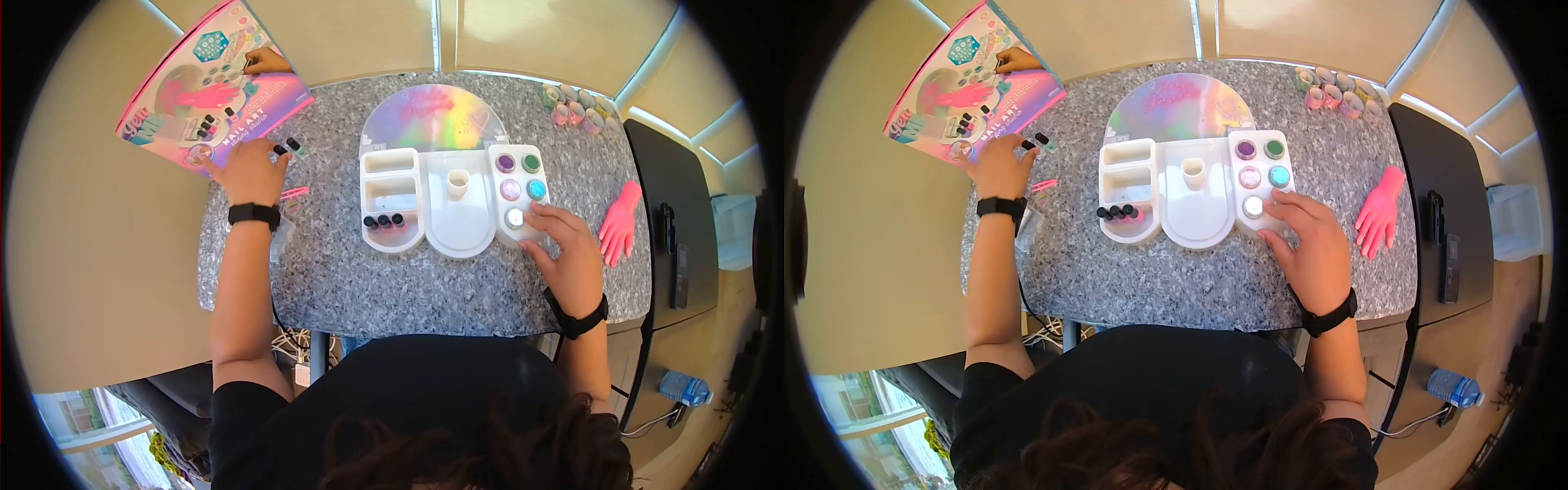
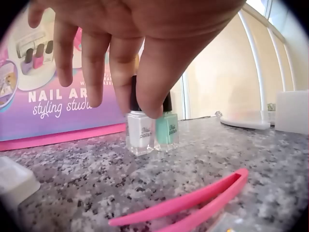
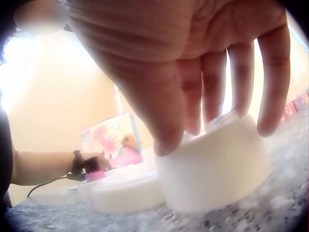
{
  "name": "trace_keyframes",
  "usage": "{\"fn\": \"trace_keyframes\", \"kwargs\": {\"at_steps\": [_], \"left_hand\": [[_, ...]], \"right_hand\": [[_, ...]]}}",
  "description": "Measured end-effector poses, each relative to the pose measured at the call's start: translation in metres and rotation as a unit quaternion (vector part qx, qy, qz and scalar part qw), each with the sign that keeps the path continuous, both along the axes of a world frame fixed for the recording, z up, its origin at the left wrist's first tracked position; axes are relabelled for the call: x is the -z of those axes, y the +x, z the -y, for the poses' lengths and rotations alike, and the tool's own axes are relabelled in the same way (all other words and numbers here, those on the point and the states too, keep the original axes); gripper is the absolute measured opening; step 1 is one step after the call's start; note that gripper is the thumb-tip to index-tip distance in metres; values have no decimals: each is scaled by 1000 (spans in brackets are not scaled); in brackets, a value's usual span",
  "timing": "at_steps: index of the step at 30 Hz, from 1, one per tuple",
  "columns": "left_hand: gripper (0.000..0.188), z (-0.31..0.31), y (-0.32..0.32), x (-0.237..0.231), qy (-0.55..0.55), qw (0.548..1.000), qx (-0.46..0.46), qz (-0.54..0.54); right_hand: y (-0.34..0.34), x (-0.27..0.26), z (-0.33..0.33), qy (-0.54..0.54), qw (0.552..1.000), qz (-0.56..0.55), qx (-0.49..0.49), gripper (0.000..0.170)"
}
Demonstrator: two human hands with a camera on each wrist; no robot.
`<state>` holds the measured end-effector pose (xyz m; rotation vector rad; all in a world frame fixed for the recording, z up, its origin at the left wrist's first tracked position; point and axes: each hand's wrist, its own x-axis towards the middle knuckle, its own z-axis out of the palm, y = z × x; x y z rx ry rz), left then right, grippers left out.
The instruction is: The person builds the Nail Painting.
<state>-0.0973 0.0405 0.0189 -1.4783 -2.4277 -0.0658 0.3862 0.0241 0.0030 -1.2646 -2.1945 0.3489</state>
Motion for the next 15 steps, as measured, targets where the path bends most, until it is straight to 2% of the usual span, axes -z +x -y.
{"fn": "trace_keyframes", "kwargs": {"at_steps": [2,4,6,8,11,15], "left_hand": [[28,19,25,-15,89,994,69,3],[20,33,57,-24,182,961,187,94],[17,55,105,-46,152,930,291,166],[18,67,135,-53,104,908,353,202],[18,71,157,-39,84,906,384,157],[17,71,162,-22,73,920,361,138]], "right_hand": [[0,0,0,-6,1000,0,-2,38],[0,1,-1,-6,1000,-6,-3,38],[0,2,-1,-5,1000,-3,2,38],[-1,1,1,-4,1000,1,8,38],[-2,0,2,-1,1000,0,10,37],[-3,0,4,4,1000,-1,18,36]]}}
